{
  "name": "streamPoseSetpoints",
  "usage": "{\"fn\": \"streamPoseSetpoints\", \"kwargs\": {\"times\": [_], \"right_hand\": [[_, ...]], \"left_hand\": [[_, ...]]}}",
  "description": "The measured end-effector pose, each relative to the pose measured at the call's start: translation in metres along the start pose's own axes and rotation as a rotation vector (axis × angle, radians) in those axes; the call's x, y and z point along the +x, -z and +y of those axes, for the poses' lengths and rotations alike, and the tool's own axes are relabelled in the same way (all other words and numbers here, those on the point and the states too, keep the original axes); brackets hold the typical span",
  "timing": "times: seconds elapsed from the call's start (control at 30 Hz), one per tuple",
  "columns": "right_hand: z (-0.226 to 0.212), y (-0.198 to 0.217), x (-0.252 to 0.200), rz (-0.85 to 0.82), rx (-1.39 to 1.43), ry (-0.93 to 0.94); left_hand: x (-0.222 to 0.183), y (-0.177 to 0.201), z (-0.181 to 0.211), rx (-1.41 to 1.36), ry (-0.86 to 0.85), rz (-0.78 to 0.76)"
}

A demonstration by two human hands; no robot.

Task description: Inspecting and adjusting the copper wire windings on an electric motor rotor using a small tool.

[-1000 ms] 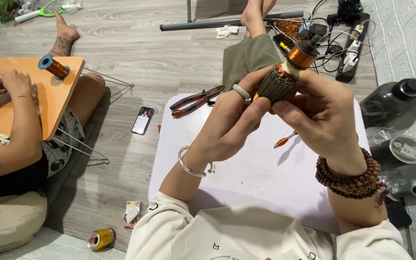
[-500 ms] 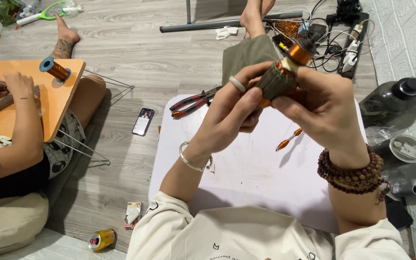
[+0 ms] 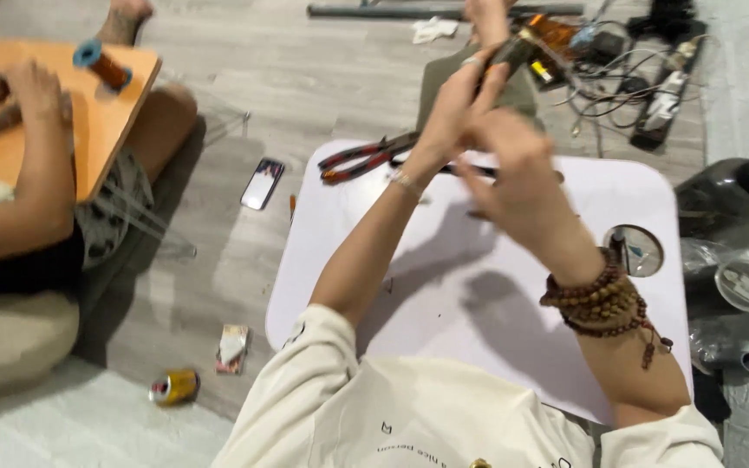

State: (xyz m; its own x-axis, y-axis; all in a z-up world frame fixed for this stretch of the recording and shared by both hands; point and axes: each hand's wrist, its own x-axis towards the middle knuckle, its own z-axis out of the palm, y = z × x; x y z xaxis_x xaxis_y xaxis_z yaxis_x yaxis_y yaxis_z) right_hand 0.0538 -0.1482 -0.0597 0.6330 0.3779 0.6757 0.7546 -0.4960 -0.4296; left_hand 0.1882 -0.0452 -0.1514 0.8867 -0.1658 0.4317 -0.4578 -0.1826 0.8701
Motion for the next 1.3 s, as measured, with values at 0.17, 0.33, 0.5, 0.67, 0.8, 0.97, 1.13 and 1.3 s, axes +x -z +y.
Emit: {"fn": "streamPoseSetpoints", "kwargs": {"times": [0.17, 0.33, 0.5, 0.67, 0.8, 0.97, 1.13, 1.3], "right_hand": [[-0.026, -0.085, -0.035, -0.397, 0.163, 0.175], [-0.071, -0.101, -0.057, -0.514, 0.262, 0.280], [-0.103, -0.072, -0.065, -0.679, 0.841, 0.233], [-0.070, -0.078, -0.048, -0.842, 0.923, 0.210], [0.020, -0.110, -0.048, -0.613, 0.387, 0.266], [0.028, -0.114, -0.055, -0.653, 0.216, 0.211], [-0.012, -0.118, -0.056, -0.668, 0.159, 0.321], [-0.040, -0.121, -0.061, -0.645, 0.096, 0.337]], "left_hand": [[0.014, -0.029, -0.090, 0.342, 0.113, 0.070], [0.009, -0.039, -0.147, 0.547, 0.157, 0.065], [0.001, -0.043, -0.169, 0.610, 0.181, 0.088], [-0.003, -0.051, -0.179, 0.714, 0.173, 0.085], [-0.005, -0.060, -0.191, 0.765, 0.154, 0.103], [-0.004, -0.064, -0.196, 0.751, 0.007, 0.204], [-0.006, -0.056, -0.178, 0.754, 0.055, 0.130], [-0.008, -0.052, -0.160, 0.773, 0.091, 0.078]]}}
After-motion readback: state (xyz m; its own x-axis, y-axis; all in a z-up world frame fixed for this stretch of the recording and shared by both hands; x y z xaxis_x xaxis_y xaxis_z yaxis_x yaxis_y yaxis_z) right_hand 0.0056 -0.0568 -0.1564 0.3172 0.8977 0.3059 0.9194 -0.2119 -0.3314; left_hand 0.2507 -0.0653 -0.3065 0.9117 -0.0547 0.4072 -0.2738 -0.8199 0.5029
